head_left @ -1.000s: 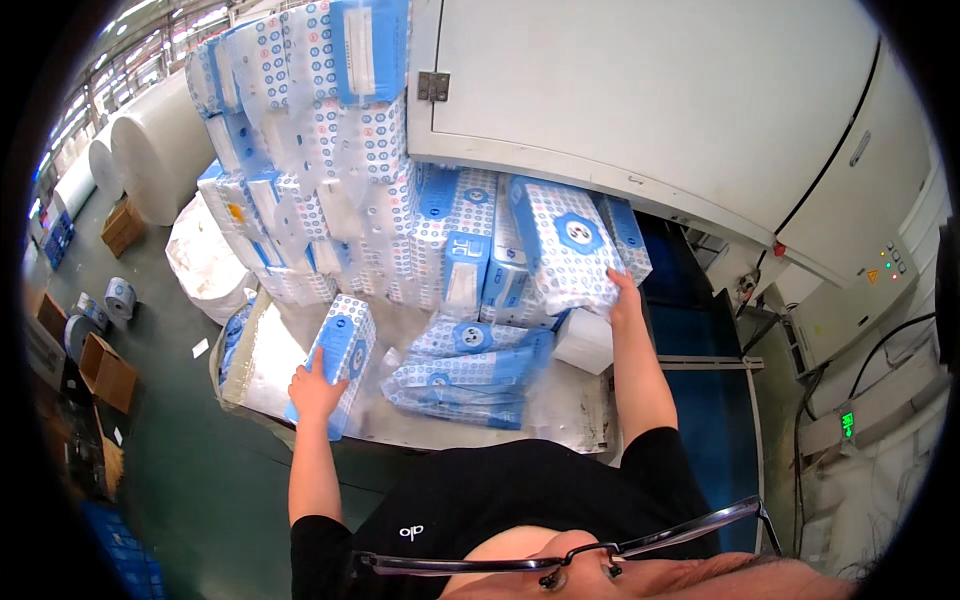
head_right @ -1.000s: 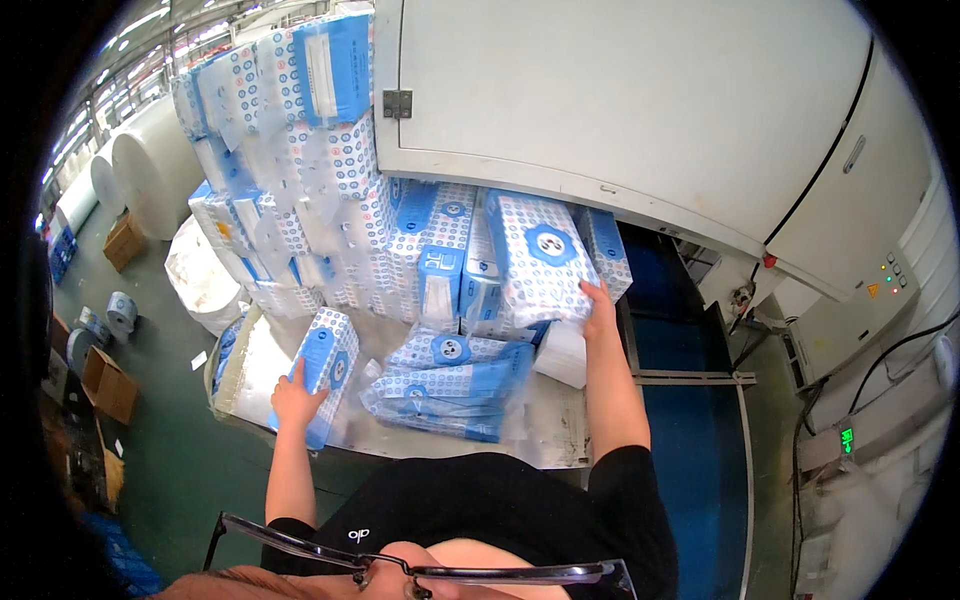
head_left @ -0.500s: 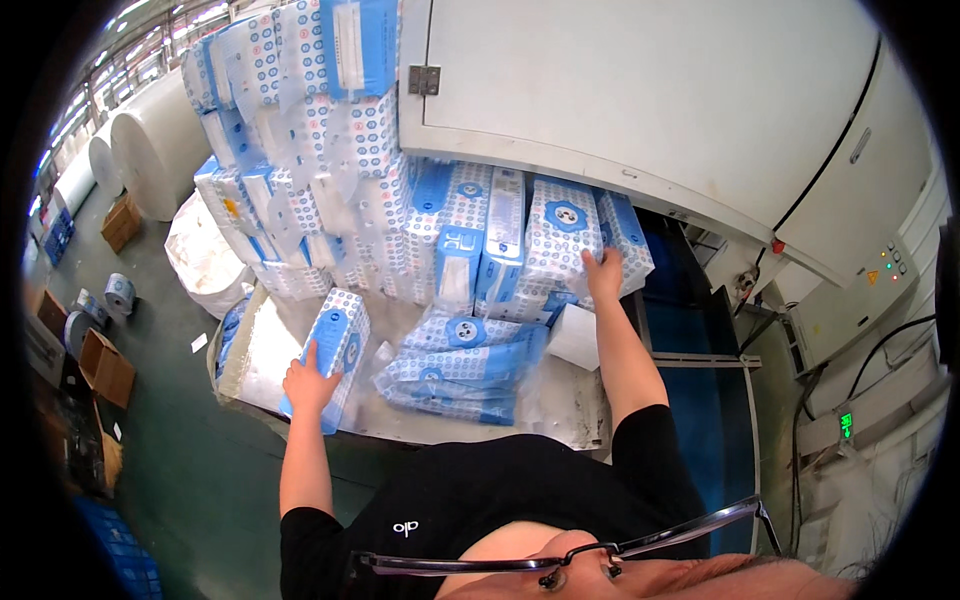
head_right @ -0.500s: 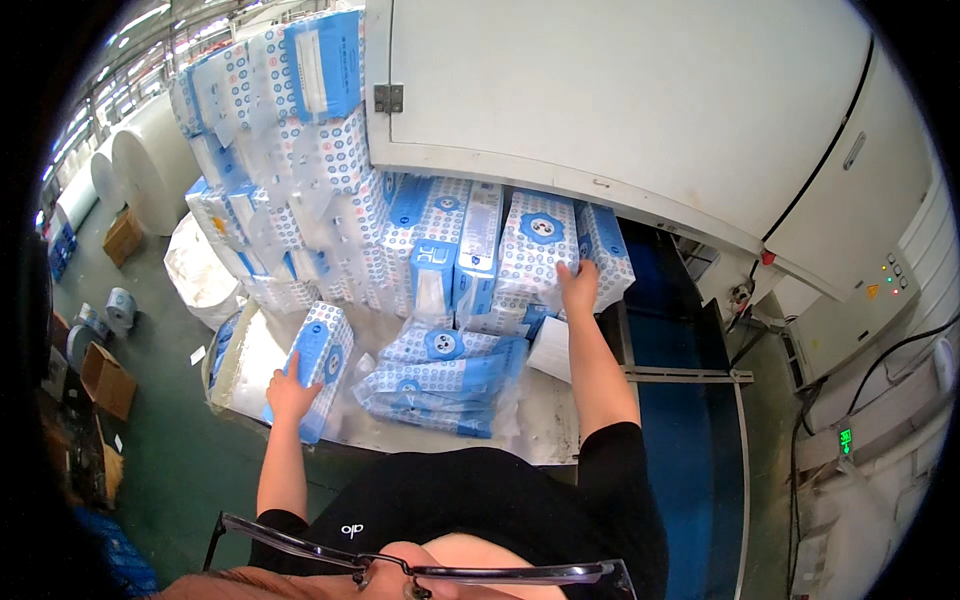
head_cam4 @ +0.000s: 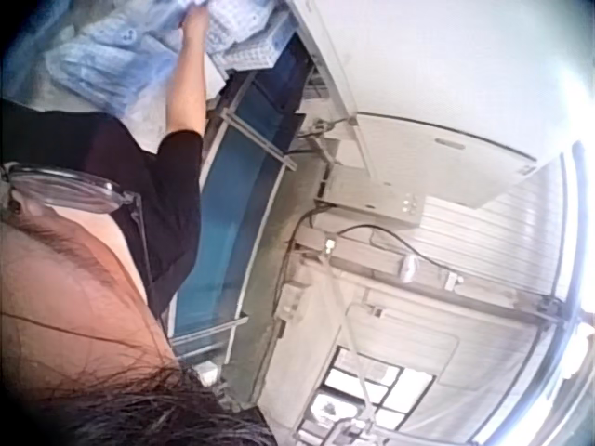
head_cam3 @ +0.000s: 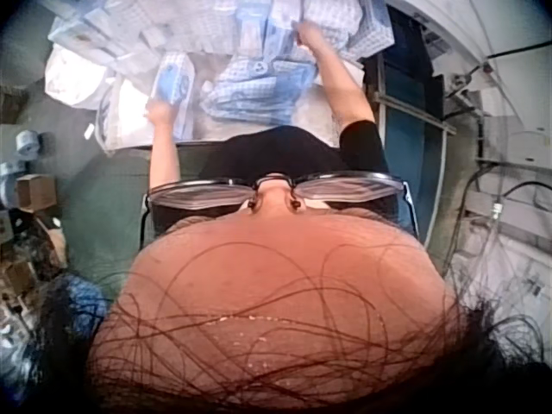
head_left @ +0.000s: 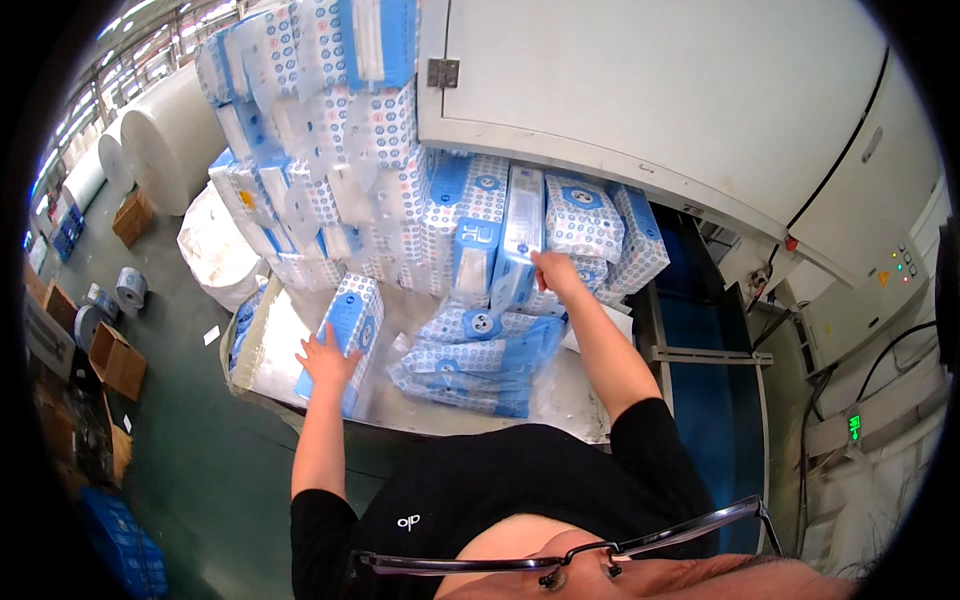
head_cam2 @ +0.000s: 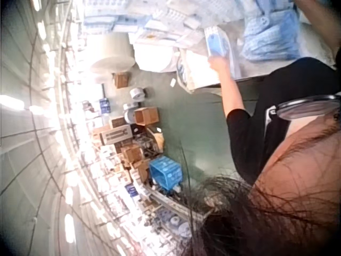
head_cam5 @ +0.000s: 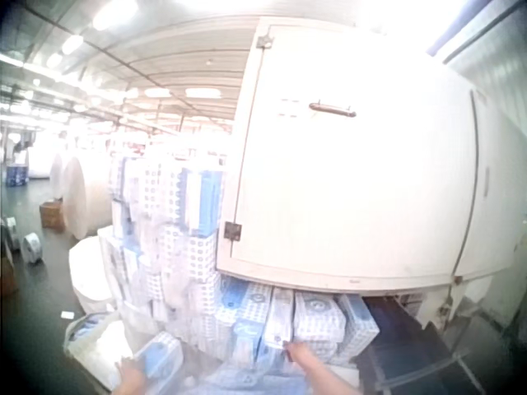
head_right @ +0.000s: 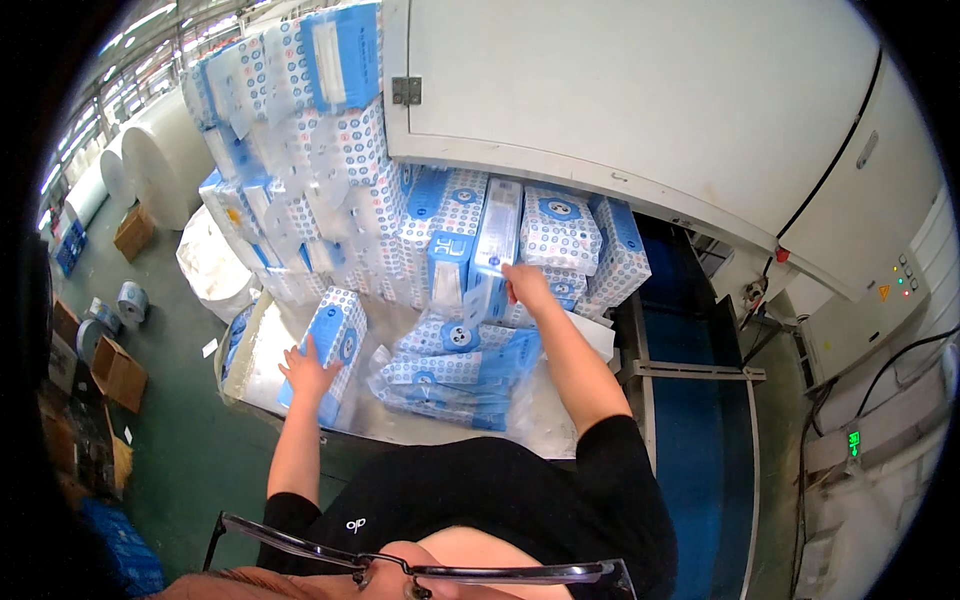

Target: The person picks up packs of tissues and stacks them onto a moving conveyor belt.

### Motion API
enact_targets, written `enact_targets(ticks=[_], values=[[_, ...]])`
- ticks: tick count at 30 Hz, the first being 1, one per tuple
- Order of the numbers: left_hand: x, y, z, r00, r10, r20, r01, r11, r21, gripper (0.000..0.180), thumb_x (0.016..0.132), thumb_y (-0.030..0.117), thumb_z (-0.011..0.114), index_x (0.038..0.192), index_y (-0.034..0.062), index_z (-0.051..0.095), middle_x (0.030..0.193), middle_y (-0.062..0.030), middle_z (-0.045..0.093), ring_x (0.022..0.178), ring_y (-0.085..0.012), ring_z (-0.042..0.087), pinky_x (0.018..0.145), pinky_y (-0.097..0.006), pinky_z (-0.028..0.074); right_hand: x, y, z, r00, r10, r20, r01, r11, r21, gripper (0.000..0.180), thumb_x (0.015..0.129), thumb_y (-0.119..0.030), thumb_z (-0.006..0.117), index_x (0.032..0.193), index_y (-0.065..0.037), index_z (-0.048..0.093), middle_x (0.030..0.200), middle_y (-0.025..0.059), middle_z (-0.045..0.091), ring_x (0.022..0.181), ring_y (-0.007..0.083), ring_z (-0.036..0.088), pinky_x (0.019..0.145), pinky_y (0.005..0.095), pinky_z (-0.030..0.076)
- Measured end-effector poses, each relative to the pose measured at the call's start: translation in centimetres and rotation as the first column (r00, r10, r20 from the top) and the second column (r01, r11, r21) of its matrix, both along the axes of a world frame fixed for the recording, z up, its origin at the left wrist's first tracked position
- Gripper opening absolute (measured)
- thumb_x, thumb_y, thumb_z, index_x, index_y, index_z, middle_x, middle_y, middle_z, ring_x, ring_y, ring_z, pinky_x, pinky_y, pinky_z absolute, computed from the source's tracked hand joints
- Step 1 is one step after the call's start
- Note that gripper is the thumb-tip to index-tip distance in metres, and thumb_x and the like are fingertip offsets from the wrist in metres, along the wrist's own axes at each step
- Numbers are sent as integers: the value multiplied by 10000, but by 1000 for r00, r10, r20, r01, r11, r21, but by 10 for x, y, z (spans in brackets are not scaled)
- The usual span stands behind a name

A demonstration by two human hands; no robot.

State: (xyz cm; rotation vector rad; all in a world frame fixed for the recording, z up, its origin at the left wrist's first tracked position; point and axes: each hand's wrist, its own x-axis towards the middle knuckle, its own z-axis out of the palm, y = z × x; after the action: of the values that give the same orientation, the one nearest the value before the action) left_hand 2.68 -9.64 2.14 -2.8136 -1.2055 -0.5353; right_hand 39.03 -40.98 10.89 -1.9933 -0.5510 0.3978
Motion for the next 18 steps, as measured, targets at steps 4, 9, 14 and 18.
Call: enact_targets(ticks=[4, 9, 14, 18], values=[[35, -54, 40, 812, -302, 500, 494, 812, -312, 771, 724, 418, 775, 1322, 18, 499, 1227, -237, 554, 1138, -382, 531, 988, -441, 414, -101, -28, 5, 991, 83, -105, -70, 990, 125, 407, 938, -325, 583, 633, -54, 580, 511, 33, 552, 441, 147, 544, 433, 308, 423], [137, -154, 103, 722, -454, 522, 691, 506, -516, 968, 725, 479, 762, 1453, 27, 312, 1325, -282, 479, 1252, -393, 471, 1014, -435, 404, -207, -51, -59, 902, 254, 348, -249, 967, -60, 461, 925, -372, 571, 590, -61, 624, 543, 103, 602, 466, 274, 575, 483, 382, 464], [168, -204, 118, 883, -435, 173, 434, 621, -653, 1192, 654, 424, 810, 1502, 27, 72, 1414, -289, 357, 1283, -402, 428, 1062, -435, 352, -235, -54, -83, 652, 602, 461, -547, 794, -264, 310, 902, -399, 571, 849, -114, 681, 803, 96, 663, 718, 302, 639, 632, 409, 495], [141, -171, 43, 716, -427, 553, 686, 576, -444, 1206, 619, 245, 846, 1511, 67, 55, 1419, -228, 357, 1327, -339, 382, 1085, -400, 323, -226, -80, -130, 538, 701, 468, -553, 713, -432, 390, 893, -444, 561, 1197, -203, 602, 1274, 62, 578, 1196, 290, 527, 931, 502, 423]])
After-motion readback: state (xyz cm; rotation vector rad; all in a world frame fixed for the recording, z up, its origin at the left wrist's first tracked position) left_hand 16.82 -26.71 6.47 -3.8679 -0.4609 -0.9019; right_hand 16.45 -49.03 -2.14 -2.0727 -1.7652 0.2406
